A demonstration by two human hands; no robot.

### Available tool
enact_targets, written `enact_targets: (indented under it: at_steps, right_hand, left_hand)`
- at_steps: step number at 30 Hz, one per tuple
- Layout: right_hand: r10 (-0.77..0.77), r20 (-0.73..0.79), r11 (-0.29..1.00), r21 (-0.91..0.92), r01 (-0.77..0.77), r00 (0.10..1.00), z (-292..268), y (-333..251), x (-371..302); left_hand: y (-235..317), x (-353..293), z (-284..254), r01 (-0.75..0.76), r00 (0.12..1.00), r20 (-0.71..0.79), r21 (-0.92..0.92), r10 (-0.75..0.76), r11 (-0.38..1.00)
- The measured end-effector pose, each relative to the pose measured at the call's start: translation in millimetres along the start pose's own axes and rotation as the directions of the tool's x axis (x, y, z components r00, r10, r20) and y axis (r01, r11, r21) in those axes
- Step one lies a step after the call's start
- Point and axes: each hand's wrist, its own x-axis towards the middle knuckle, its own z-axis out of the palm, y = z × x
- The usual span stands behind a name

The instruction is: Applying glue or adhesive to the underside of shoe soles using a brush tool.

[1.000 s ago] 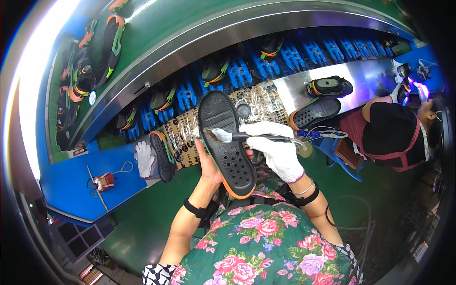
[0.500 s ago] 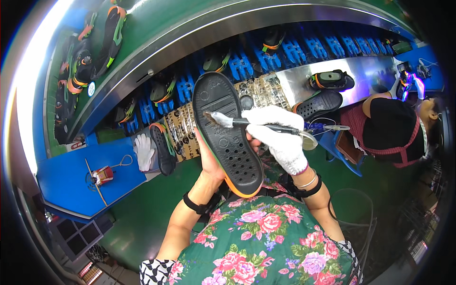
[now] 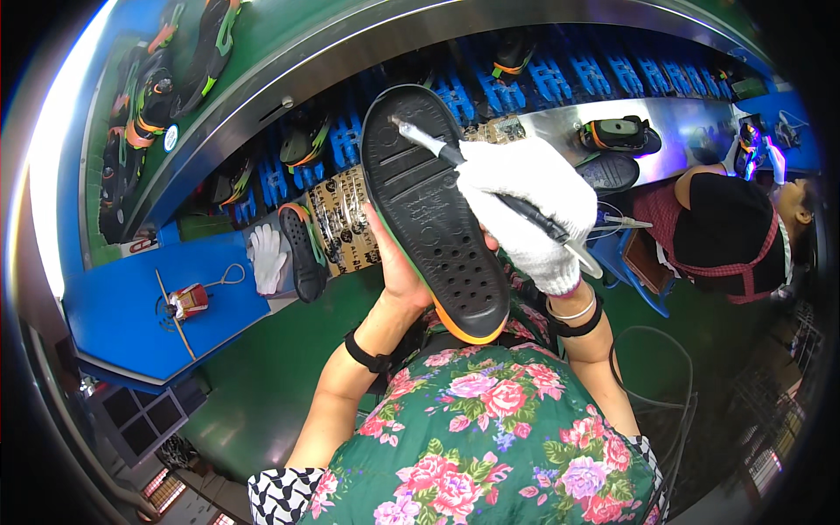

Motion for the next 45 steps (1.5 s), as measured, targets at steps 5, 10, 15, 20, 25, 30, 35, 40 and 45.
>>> enact_targets:
  at_steps: [5,10,15,20,25,30,35,40,45]
  right_hand:
    - [-0.187,0.139,0.948,-0.234,0.215,0.973,0.2,-4.8,-7.2]
    - [-0.079,0.177,0.982,-0.156,0.107,0.981,16.7,-12.7,-26.8]
    - [0.047,-0.13,0.998,-0.033,-0.052,0.99,4.4,0.7,-24.3]
    - [-0.051,0.137,0.985,-0.155,0.073,0.989,9.5,-19.3,-31.3]
    - [0.188,-0.113,0.982,0.029,-0.186,0.976,3.6,-6.9,-42.6]
    - [-0.053,0.114,0.991,-0.119,0.067,0.992,13.6,-20.0,-42.2]
    - [0.025,-0.044,0.999,-0.026,-0.026,0.999,6.3,-2.0,-41.4]
    - [-0.054,0.113,0.996,-0.069,0.062,0.992,17.2,-8.9,-50.6]
    - [0.004,-0.046,0.999,0.048,-0.001,0.999,12.1,2.4,-52.2]
  left_hand:
    - [-4.8,-11.4,-13.9,-0.1,0.962,-0.262,-0.069,0.079,0.993]
    - [-13.1,-6.9,-3.1,0.208,0.86,-0.497,0.545,0.113,0.812]
    - [-12.6,-9.0,-35.8,0.11,0.994,-0.003,-0.1,-0.111,0.989]
    - [-15.3,-9.6,-32.2,0.274,0.898,-0.432,0.406,-0.081,0.872]
    - [-16.6,-9.3,-41.4,0.165,0.943,-0.331,0.363,-0.038,0.917]
    - [-10.6,-14.3,-54.5,0.258,0.907,-0.419,0.47,-0.043,0.844]
    - [-2.6,-9.9,-72.8,0.132,0.989,-0.078,0.102,-0.125,0.986]
    - [4.7,-13.6,-70.7,0.292,0.926,-0.375,0.659,-0.034,0.693]
    - [5.1,-13.4,-89.4,0.151,0.984,-0.077,-0.113,-0.16,0.982]
